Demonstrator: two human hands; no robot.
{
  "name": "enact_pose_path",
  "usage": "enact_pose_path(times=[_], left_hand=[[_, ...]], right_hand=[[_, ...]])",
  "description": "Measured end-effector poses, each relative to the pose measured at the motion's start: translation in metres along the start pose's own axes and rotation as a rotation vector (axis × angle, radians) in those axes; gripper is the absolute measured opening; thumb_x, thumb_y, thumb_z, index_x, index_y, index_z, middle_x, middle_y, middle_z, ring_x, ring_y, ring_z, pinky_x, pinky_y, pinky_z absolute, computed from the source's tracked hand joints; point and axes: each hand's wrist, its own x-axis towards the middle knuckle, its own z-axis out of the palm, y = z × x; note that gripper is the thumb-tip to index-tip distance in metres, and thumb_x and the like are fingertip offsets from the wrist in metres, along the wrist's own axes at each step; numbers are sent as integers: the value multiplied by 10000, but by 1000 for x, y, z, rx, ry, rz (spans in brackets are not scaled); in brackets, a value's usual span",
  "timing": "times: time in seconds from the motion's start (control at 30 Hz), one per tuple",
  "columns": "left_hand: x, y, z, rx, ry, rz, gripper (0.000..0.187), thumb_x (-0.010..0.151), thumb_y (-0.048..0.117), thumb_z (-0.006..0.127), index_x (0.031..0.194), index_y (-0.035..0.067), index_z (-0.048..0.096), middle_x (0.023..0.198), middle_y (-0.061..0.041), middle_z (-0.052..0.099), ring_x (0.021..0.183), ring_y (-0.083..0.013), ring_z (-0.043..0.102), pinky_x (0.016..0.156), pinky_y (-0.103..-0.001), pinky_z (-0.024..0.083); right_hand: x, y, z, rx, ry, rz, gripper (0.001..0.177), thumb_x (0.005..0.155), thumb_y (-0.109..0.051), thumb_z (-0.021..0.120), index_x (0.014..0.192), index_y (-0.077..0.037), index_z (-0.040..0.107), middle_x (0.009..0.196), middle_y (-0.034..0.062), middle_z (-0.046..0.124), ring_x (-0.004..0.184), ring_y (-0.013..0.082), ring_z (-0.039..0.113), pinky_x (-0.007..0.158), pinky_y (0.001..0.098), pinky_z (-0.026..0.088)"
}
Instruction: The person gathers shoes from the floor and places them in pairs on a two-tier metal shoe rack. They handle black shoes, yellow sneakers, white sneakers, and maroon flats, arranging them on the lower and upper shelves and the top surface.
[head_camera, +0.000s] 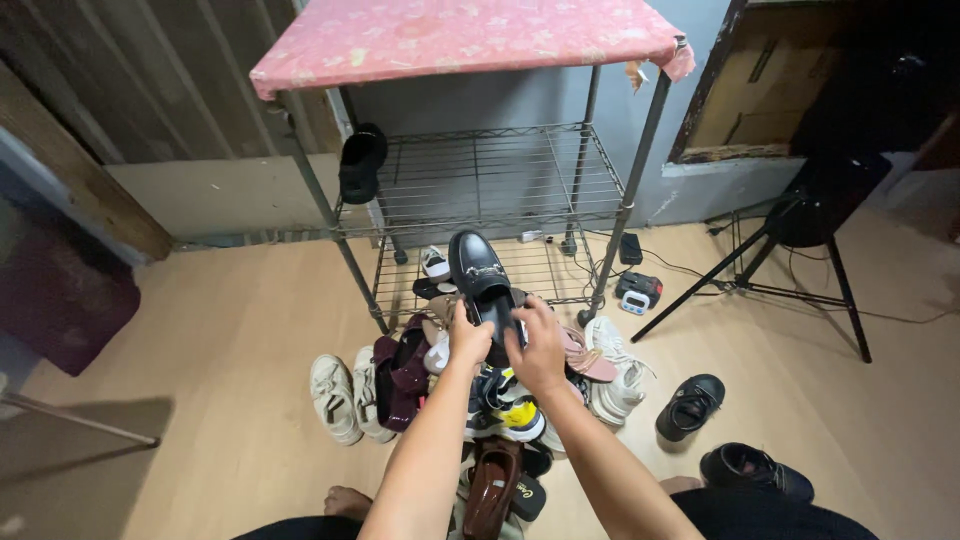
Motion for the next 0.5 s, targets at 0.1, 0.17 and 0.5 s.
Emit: enact_pose_path(times=[0.1, 0.17, 0.5], left_hand=[[-18, 12, -18, 31, -19, 28, 916, 734, 190, 652, 1598, 230, 351, 1421, -160, 615, 1353, -321, 562, 1124, -426, 472], [-18, 9, -15, 10, -15, 39, 900, 733, 183, 650, 1589, 220, 373, 1418, -172, 617, 1351, -327, 564, 1117, -428, 478], [17, -8, 11, -34, -41, 81, 887, 734, 171, 633, 1579, 285, 386, 1386, -131, 644, 1309, -278, 604, 1101, -396, 505]], right_hand=[[11, -2, 2, 42, -161, 264, 507, 825, -186, 786, 1277, -68, 589, 1248, 216, 616, 1285, 418, 567, 1073, 511, 457], [19, 5, 7, 94, -357, 465, 609, 854, -234, 767, 1383, -82, 508, 1302, 261, 595, 1297, 452, 556, 1098, 550, 442], [47, 51, 19, -20, -764, 861, 465, 944, -467, 604, 1402, -435, 529, 1202, 30, 755, 1246, 273, 647, 1075, 487, 496]])
